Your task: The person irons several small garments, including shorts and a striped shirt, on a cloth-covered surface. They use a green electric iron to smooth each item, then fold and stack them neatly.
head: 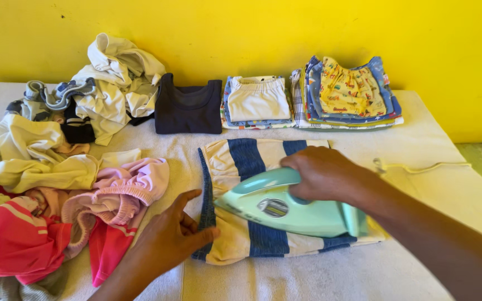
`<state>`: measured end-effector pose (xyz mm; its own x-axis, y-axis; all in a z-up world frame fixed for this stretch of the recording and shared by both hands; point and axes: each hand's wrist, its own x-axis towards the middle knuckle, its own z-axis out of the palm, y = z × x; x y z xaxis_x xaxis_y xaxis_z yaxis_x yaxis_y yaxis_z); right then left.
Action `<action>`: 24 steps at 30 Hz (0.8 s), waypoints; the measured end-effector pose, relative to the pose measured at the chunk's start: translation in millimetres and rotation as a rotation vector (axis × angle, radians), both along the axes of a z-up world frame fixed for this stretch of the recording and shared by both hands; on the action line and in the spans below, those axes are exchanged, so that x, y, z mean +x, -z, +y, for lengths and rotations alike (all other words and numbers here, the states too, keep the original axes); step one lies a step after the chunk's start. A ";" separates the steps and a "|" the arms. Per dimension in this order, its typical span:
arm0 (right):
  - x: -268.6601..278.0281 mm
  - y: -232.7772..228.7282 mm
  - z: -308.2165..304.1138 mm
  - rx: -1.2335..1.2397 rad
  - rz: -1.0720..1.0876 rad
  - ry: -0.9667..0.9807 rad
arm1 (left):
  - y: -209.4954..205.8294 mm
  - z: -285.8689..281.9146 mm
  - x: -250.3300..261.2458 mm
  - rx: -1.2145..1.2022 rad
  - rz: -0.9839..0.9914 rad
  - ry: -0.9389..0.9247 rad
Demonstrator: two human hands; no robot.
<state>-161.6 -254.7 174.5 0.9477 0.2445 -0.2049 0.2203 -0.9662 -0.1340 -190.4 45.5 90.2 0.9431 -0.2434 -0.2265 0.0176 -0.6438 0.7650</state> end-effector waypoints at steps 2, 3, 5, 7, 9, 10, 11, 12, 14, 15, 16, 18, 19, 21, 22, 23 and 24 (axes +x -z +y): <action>-8.7 -3.3 -24.0 -0.033 0.039 0.034 | -5.9 5.4 -13.6 -0.037 0.038 0.043; -15.7 -5.0 -39.2 -0.041 0.071 0.089 | -6.8 8.6 -20.5 -0.054 0.041 0.070; -31.4 -12.0 -69.8 -0.058 0.105 0.178 | -4.9 10.6 -26.2 -0.063 0.032 0.094; -46.6 -17.5 -91.4 -0.132 0.122 0.271 | -0.8 11.2 -26.5 -0.043 0.007 0.089; -58.2 -20.2 -104.4 -0.217 0.152 0.333 | 2.5 13.6 -27.2 -0.123 -0.012 0.092; -62.8 -21.1 -107.8 -0.238 0.168 0.335 | 3.9 13.7 -27.0 -0.162 -0.022 0.094; -64.6 -21.2 -108.0 -0.258 0.186 0.331 | 4.8 15.6 -26.1 -0.166 0.019 0.051; -62.6 -19.4 -104.4 -0.205 0.164 0.259 | 5.6 19.1 -24.7 -0.171 0.060 0.008; -57.2 -14.2 -88.5 -0.083 0.116 0.116 | 11.1 24.0 -25.8 -0.194 0.098 -0.057; -54.4 -14.4 -78.0 -0.091 0.091 0.082 | 15.1 25.2 -25.7 -0.218 0.092 -0.076; -49.1 -11.2 -62.0 -0.099 0.066 0.048 | 19.4 26.6 -25.9 -0.241 0.086 -0.096; -40.5 -7.6 -29.2 -0.098 -0.010 -0.029 | 26.4 30.2 -27.2 -0.238 0.004 -0.044; -37.5 -6.6 -15.3 -0.071 -0.007 -0.026 | 28.6 31.5 -29.1 -0.236 -0.035 -0.018; -33.2 -6.7 1.6 -0.018 -0.002 -0.017 | 29.7 30.8 -32.1 -0.144 -0.033 -0.054; -33.5 -8.8 1.3 -0.021 0.001 -0.029 | 29.1 30.4 -32.2 -0.099 -0.033 -0.070; -33.8 -9.4 -1.0 -0.026 0.006 -0.038 | 29.2 31.0 -31.3 -0.080 -0.049 -0.080; -33.8 -8.5 -5.2 -0.031 0.010 -0.047 | 30.0 32.3 -29.8 -0.060 -0.066 -0.090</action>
<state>-195.5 -259.9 183.1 0.9330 0.2825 -0.2228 0.2648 -0.9584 -0.1064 -220.1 77.8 60.2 0.9741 -0.1681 -0.1511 0.0219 -0.5950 0.8034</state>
